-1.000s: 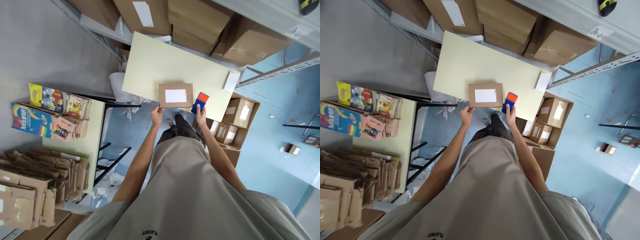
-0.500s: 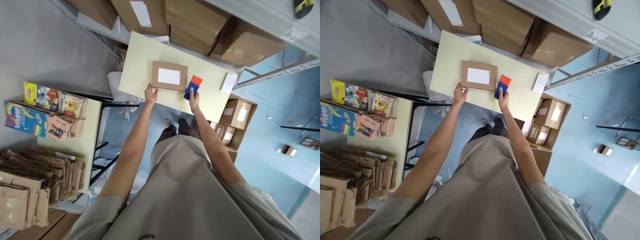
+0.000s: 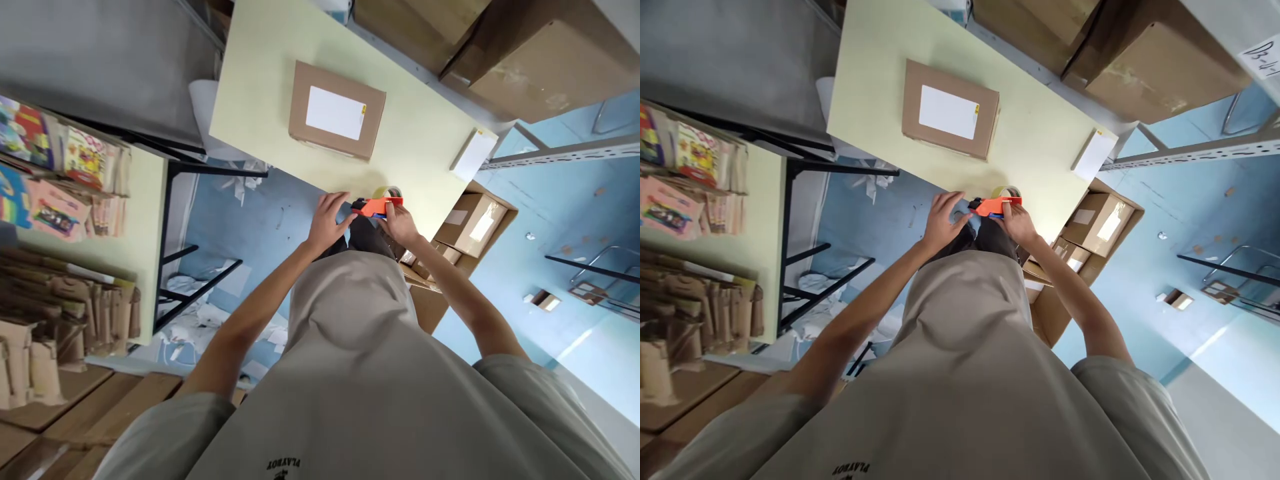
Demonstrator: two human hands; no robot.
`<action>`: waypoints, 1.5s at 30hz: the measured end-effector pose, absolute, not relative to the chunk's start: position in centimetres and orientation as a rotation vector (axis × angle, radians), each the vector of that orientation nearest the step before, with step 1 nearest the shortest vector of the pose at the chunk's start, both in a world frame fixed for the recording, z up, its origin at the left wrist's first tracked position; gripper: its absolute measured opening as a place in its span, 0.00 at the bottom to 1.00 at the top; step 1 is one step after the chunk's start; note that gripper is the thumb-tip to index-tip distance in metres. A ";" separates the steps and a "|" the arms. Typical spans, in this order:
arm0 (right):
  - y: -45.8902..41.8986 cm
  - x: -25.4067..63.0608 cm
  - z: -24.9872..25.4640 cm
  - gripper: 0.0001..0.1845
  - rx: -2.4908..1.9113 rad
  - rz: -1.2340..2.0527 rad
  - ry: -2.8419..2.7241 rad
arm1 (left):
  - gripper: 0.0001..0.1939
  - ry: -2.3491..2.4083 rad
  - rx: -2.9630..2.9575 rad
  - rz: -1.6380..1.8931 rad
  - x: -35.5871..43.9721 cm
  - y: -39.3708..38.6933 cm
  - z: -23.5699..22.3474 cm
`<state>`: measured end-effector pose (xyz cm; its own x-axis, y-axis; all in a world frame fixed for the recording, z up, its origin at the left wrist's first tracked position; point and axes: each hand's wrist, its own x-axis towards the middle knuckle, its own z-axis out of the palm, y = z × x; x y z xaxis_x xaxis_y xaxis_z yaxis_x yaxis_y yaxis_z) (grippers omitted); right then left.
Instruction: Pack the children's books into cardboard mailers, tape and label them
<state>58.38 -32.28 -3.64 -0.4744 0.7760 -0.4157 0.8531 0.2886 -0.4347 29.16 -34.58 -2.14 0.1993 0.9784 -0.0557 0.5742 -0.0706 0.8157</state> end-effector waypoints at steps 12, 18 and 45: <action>-31.2 61.0 -2.2 0.46 1.182 -0.736 2.547 | 0.22 1.309 1.787 0.776 29.4 -33.9 -2.4; -31.2 60.7 -1.7 0.50 1.092 -0.677 2.575 | 0.08 1.304 1.786 0.739 29.5 -33.1 -2.6; -28.1 63.6 5.1 0.53 1.390 -0.488 2.151 | 0.14 1.388 1.150 1.008 28.1 -26.7 -4.9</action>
<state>63.63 -28.08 5.07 -0.3315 0.7229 -0.6062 0.9137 0.4062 -0.0153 28.05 -26.74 -4.94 -0.0174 0.9814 -0.1913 0.1224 0.1920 0.9737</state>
